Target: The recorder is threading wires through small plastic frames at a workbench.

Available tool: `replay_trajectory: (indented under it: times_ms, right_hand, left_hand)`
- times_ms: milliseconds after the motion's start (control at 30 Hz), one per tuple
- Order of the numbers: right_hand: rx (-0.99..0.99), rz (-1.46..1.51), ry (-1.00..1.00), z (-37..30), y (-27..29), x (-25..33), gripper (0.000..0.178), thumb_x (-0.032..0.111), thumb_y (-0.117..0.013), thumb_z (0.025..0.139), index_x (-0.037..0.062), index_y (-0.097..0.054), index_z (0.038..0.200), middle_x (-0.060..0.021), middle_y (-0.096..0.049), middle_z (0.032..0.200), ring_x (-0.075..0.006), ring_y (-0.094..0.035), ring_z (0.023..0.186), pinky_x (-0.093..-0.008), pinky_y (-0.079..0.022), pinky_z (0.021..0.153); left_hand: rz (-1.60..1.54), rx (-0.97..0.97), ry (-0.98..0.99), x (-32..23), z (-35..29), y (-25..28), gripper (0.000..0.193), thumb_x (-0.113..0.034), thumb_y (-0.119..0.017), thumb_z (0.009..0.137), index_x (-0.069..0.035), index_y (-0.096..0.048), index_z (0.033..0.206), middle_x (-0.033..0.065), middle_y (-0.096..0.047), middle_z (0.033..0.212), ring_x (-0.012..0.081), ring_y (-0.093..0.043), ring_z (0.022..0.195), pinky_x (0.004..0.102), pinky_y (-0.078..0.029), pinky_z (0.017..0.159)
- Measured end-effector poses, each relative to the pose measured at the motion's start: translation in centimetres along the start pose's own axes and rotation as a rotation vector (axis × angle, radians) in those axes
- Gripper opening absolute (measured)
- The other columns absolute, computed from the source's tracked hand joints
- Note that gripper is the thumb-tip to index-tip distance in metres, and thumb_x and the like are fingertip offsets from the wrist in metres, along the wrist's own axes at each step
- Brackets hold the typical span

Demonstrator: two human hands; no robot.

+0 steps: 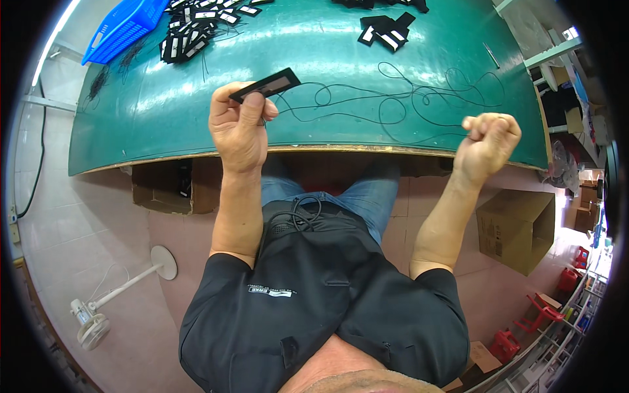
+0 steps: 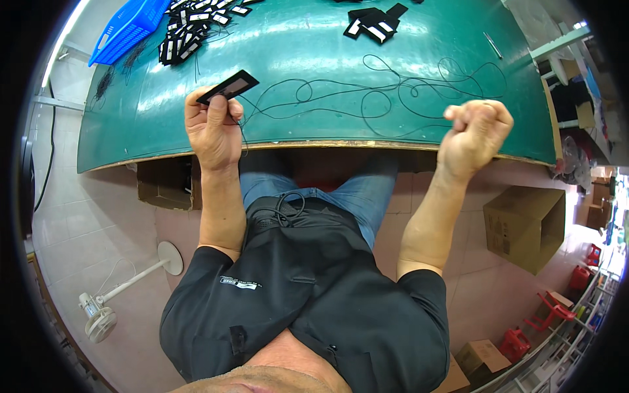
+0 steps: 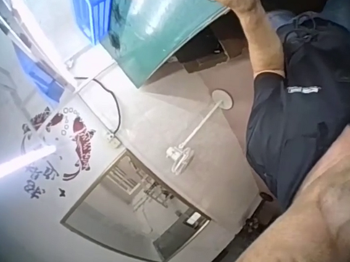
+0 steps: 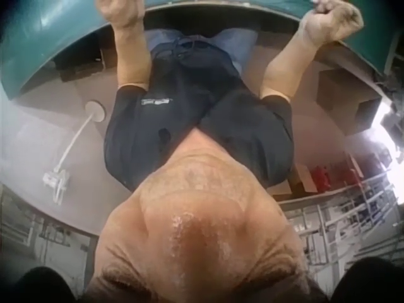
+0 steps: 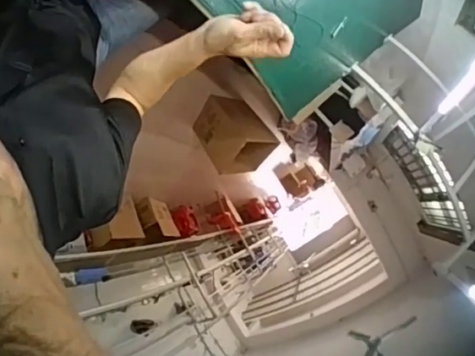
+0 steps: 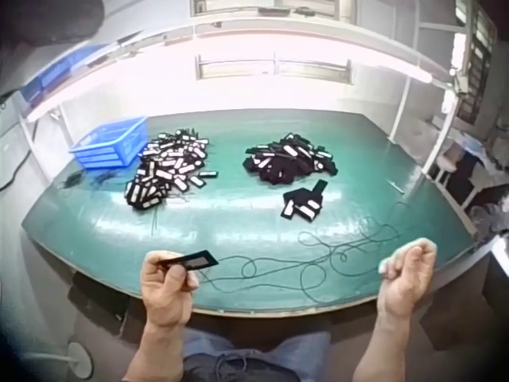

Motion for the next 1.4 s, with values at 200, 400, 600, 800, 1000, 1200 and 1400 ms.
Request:
replay_trajectory:
  times_ms: [200,400,600,800,1000,1200,1400]
  right_hand:
    - [0.175,0.004,-0.323,-4.4,-5.4,-2.4,0.015,0.015,-0.057,0.1,0.0051,-0.059,0.112,0.0032,-0.049,0.076,-0.0055,-0.042,0.062,-0.0212,-0.037,0.055]
    - [0.483,-0.088,-0.324,-9.3,-17.5,-3.7,0.007,0.002,-0.061,0.095,0.0014,-0.066,0.101,0.0027,-0.054,0.079,-0.0039,-0.045,0.066,-0.02,-0.036,0.057]
    - [0.515,-0.211,-0.173,-7.9,-11.6,-2.1,0.008,0.001,-0.06,0.095,-0.0002,-0.066,0.09,-0.0012,-0.057,0.08,-0.0061,-0.046,0.066,-0.0215,-0.036,0.057]
    - [-0.515,-0.52,-0.355,-5.1,26.3,2.4,0.013,0.006,-0.063,0.094,-0.0013,-0.069,0.103,0.0039,-0.051,0.074,-0.0016,-0.035,0.056,-0.0181,-0.024,0.045]
    - [-0.668,-1.802,-0.256,-11.4,44.1,9.3,0.028,0.026,-0.063,0.089,0.0079,-0.073,0.108,-0.0119,-0.074,0.099,-0.0263,-0.068,0.085,-0.0385,-0.053,0.08]
    - [-0.167,-1.051,-0.142,-7.1,7.1,0.5,0.019,0.009,-0.065,0.094,0.0026,-0.07,0.111,-0.0059,-0.069,0.105,-0.0147,-0.064,0.095,-0.0286,-0.052,0.084]
    - [0.507,-0.202,-0.376,-9.4,-16.2,-3.9,0.01,0.003,-0.064,0.093,0.0017,-0.068,0.103,-0.001,-0.065,0.094,-0.0045,-0.056,0.072,-0.0182,-0.044,0.061]
  left_hand:
    - [0.022,-0.004,0.041,0.9,-0.7,-1.6,0.019,-0.002,-0.068,0.092,-0.003,-0.059,0.108,0.0082,-0.066,0.091,0.0161,-0.063,0.072,0.0264,-0.05,0.064]
    - [0.055,0.028,0.081,2.3,-1.8,-3.1,0.019,-0.002,-0.068,0.091,-0.004,-0.059,0.108,0.0077,-0.066,0.094,0.0154,-0.064,0.075,0.0255,-0.05,0.069]
    - [0.029,-0.014,0.076,0.8,-0.6,-0.7,0.019,-0.004,-0.068,0.092,-0.004,-0.059,0.108,0.0077,-0.067,0.092,0.016,-0.065,0.076,0.0247,-0.049,0.069]
    - [-0.016,-0.15,0.039,0.4,1.0,2.8,0.018,-0.006,-0.068,0.093,-0.005,-0.059,0.108,0.0077,-0.067,0.088,0.0172,-0.065,0.072,0.0253,-0.048,0.064]
    - [-0.03,-0.112,0.049,1.4,0.9,1.8,0.018,-0.005,-0.068,0.093,-0.005,-0.059,0.108,0.007,-0.067,0.087,0.0172,-0.065,0.071,0.0262,-0.049,0.063]
    - [0.038,-0.001,0.086,1.5,-0.1,-0.6,0.018,-0.004,-0.067,0.093,-0.004,-0.058,0.109,0.0064,-0.066,0.086,0.0165,-0.065,0.071,0.0261,-0.049,0.062]
    - [0.081,0.061,0.126,1.9,-1.5,-2.6,0.019,-0.004,-0.067,0.093,-0.004,-0.058,0.109,0.0069,-0.066,0.086,0.0157,-0.064,0.07,0.0251,-0.048,0.06]
Point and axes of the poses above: each hand's wrist, its own z-axis towards the middle knuckle, its own y-axis out of the back of the hand, x = y × z, the point moved 9 cm from there along z, towards the middle knuckle
